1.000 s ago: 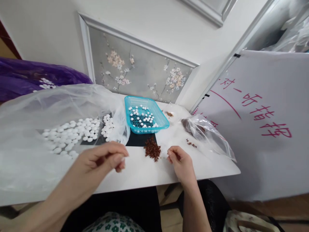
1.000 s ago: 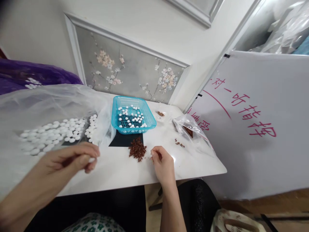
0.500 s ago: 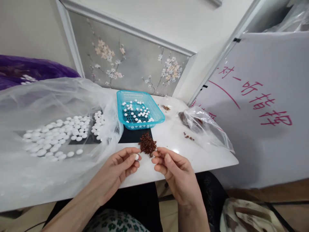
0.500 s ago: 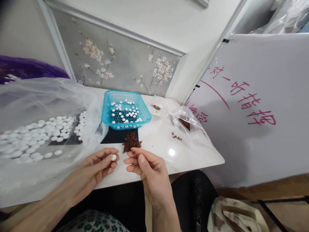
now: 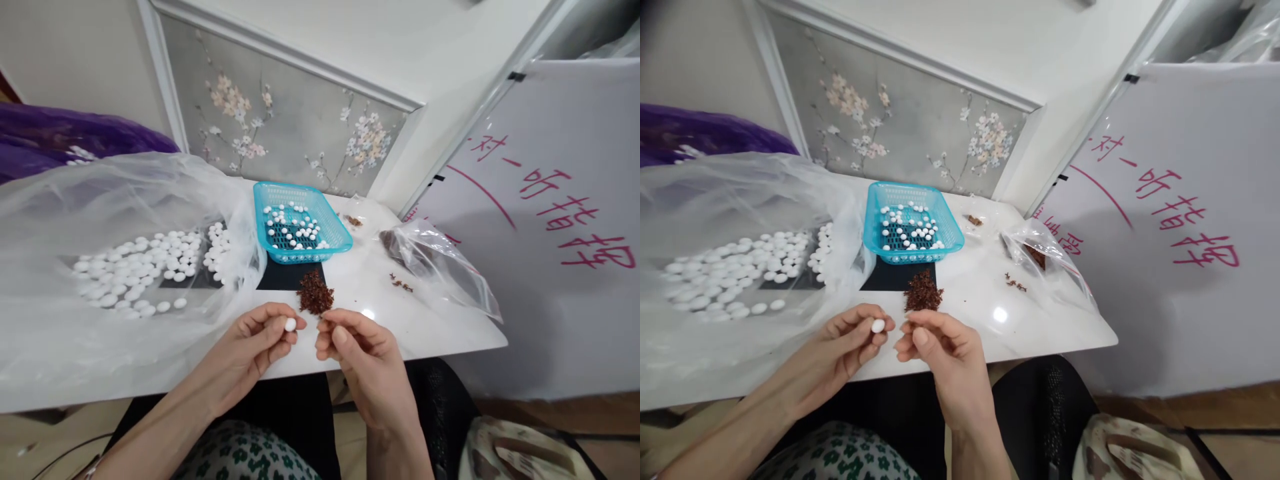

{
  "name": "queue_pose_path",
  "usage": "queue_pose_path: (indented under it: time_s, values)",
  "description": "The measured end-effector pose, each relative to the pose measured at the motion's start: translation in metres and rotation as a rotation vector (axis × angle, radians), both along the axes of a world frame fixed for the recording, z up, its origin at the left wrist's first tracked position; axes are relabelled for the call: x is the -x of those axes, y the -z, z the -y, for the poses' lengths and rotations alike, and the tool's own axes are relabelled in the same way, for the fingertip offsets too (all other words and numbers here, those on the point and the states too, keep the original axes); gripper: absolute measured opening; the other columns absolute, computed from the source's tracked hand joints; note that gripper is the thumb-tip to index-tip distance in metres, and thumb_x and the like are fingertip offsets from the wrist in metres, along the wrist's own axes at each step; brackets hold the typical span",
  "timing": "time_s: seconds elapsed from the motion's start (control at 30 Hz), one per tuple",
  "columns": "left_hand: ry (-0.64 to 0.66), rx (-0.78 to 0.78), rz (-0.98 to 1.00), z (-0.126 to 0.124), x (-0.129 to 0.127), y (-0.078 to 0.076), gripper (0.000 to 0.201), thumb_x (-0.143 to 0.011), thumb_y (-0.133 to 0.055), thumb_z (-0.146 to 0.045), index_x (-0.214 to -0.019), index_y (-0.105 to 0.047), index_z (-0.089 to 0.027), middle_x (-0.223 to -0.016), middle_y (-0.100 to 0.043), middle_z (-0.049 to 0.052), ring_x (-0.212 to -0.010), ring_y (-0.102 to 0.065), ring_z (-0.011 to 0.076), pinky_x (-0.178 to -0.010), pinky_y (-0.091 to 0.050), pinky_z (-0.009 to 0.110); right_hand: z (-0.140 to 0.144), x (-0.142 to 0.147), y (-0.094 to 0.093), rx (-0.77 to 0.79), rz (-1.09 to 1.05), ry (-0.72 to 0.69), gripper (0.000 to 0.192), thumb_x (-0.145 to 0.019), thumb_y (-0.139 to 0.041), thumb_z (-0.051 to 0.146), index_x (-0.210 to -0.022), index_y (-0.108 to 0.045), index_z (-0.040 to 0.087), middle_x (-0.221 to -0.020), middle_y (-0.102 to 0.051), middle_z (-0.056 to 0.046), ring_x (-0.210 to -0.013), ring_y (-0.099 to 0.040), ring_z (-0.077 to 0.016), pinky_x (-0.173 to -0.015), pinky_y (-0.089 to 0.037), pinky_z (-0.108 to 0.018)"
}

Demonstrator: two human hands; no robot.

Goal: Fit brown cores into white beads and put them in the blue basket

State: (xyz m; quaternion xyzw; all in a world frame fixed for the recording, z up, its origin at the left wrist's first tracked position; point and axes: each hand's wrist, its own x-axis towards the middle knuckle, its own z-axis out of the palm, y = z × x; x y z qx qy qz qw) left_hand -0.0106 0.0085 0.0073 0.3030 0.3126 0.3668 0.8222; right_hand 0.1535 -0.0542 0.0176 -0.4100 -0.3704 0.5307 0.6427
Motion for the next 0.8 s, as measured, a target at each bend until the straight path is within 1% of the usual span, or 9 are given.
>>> queue_pose_path:
  time_s: [0.1, 0.2, 0.27, 0.33, 0.57, 0.67, 0.8]
  values:
    - [0.019, 0.013, 0.019, 0.003, 0.002, 0.000, 0.010, -0.074, -0.072, -0.020, -0.084, -0.073, -0.018, -0.093, -0.071, 0.003, -0.075, -0.064, 0.0077, -0.075, -0.051, 0.015, 0.002, 0.003, 0.004, -0.022, 0.141, 0.051, 0.007, -0.084, -0.065, 0.024, -0.087, -0.071, 0.022, -0.069, -0.066, 0.001, -0.062, -0.061, -0.0099, -0.065, -0.052, -0.023]
    - [0.029, 0.010, 0.048, 0.004, 0.002, 0.001, 0.014, -0.070, -0.076, -0.021, -0.084, -0.074, -0.018, -0.087, -0.071, 0.003, -0.076, -0.064, 0.0090, -0.078, -0.050, 0.017, 0.003, 0.008, 0.005, -0.027, 0.203, 0.056, 0.005, -0.085, -0.063, 0.025, -0.087, -0.067, 0.021, -0.065, -0.064, 0.002, -0.061, -0.059, -0.0103, -0.063, -0.050, -0.023]
    - [0.029, -0.001, 0.065, 0.005, 0.002, 0.002, 0.016, -0.066, -0.079, -0.020, -0.081, -0.075, -0.018, -0.082, -0.071, 0.002, -0.076, -0.064, 0.0089, -0.077, -0.049, 0.016, 0.004, 0.012, 0.005, -0.016, 0.214, 0.052, 0.005, -0.085, -0.063, 0.026, -0.086, -0.063, 0.021, -0.064, -0.063, 0.002, -0.060, -0.059, -0.0107, -0.063, -0.049, -0.023]
    - [0.024, -0.004, 0.077, 0.005, 0.002, 0.003, 0.017, -0.064, -0.080, -0.018, -0.080, -0.075, -0.018, -0.080, -0.070, 0.001, -0.074, -0.063, 0.0080, -0.075, -0.049, 0.015, 0.005, 0.014, 0.004, -0.008, 0.229, 0.039, 0.007, -0.086, -0.062, 0.026, -0.084, -0.059, 0.020, -0.064, -0.063, 0.002, -0.060, -0.059, -0.0109, -0.063, -0.049, -0.024]
    - [0.062, 0.033, 0.159, 0.004, 0.006, 0.004, 0.011, -0.081, -0.066, -0.022, -0.091, -0.069, -0.019, -0.076, -0.067, 0.000, -0.064, -0.061, 0.0049, -0.066, -0.050, 0.013, 0.006, 0.019, 0.005, -0.052, 0.308, 0.025, 0.007, -0.089, -0.058, 0.025, -0.085, -0.061, 0.020, -0.065, -0.061, 0.003, -0.062, -0.058, -0.0097, -0.064, -0.047, -0.021]
    - [0.067, 0.022, 0.164, 0.005, 0.006, 0.002, 0.009, -0.083, -0.064, -0.024, -0.088, -0.068, -0.018, -0.074, -0.066, 0.000, -0.061, -0.059, 0.0042, -0.064, -0.050, 0.013, 0.006, 0.022, 0.003, -0.051, 0.309, 0.025, 0.007, -0.090, -0.057, 0.024, -0.085, -0.061, 0.021, -0.066, -0.061, 0.003, -0.063, -0.058, -0.0093, -0.064, -0.047, -0.020]
    - [0.072, -0.001, 0.158, 0.005, 0.004, 0.000, 0.012, -0.083, -0.063, -0.028, -0.085, -0.066, -0.017, -0.073, -0.063, -0.001, -0.060, -0.057, 0.0049, -0.062, -0.047, 0.014, 0.005, 0.028, -0.001, -0.055, 0.330, 0.064, 0.007, -0.089, -0.057, 0.023, -0.084, -0.060, 0.021, -0.066, -0.060, 0.003, -0.061, -0.057, -0.0093, -0.062, -0.047, -0.020]
